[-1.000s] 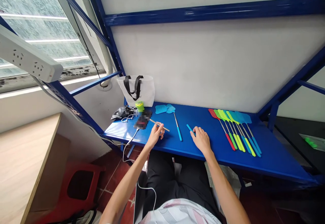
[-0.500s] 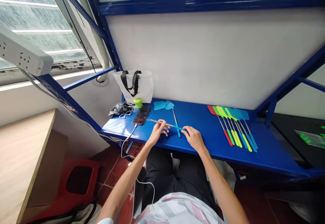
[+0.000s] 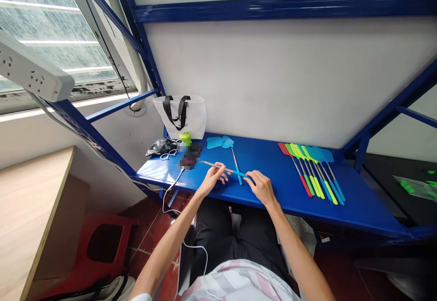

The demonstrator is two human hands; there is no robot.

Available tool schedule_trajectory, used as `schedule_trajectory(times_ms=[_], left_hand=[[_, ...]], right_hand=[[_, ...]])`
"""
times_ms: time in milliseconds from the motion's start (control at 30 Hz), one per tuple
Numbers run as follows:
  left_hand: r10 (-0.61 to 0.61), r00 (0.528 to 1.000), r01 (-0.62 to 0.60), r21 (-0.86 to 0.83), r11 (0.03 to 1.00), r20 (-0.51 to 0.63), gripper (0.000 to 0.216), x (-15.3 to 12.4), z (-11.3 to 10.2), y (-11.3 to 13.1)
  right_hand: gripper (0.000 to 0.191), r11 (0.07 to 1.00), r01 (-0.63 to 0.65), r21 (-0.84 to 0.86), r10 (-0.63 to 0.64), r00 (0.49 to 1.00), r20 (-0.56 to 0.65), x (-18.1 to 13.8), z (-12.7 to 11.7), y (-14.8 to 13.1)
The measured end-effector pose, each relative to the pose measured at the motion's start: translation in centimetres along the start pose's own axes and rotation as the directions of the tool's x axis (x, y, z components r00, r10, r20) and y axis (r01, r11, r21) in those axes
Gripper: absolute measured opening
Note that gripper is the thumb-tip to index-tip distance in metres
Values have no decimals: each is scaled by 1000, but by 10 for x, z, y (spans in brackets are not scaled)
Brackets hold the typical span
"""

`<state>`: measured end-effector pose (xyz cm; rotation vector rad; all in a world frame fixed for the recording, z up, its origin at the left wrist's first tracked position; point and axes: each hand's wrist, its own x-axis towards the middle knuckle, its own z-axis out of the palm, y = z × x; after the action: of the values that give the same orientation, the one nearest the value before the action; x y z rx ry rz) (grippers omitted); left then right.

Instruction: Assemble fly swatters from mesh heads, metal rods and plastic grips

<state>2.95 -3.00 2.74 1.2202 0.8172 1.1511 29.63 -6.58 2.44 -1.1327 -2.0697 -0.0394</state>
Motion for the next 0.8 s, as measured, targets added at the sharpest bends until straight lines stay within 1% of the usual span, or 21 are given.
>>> schedule_trajectory(times_ms=[133,233,300,400,500,667,800], left_hand=[[21,997,-27,74,997,78,57,-4,4,3],[46,988,-72,176,982,146,55,-6,7,5],[41,985,-79,224,971,170,56,-8,7,6],[18,982,-67,259,964,189,57,-9,7,7],[9,977,-75,301,951,214,58,-10,5,7],[15,978,-80,307,948,208,73,-10,6,6],[-10,978,-74,391,917,210,69,-10,9,6]], right_hand=[[25,1000,9,22,-9,1000,25,1,0,-3],[28,999,19,46,-22,999,49,2,1,-6],[27,998,39,57,-42,997,64,2,3,-9],[25,995,62,75,-68,995,77,1,8,-11],[27,995,53,85,-62,992,106,0,10,-11],[35,998,26,64,-35,990,137,-1,8,-13],[38,998,38,43,-44,987,156,0,6,-15]])
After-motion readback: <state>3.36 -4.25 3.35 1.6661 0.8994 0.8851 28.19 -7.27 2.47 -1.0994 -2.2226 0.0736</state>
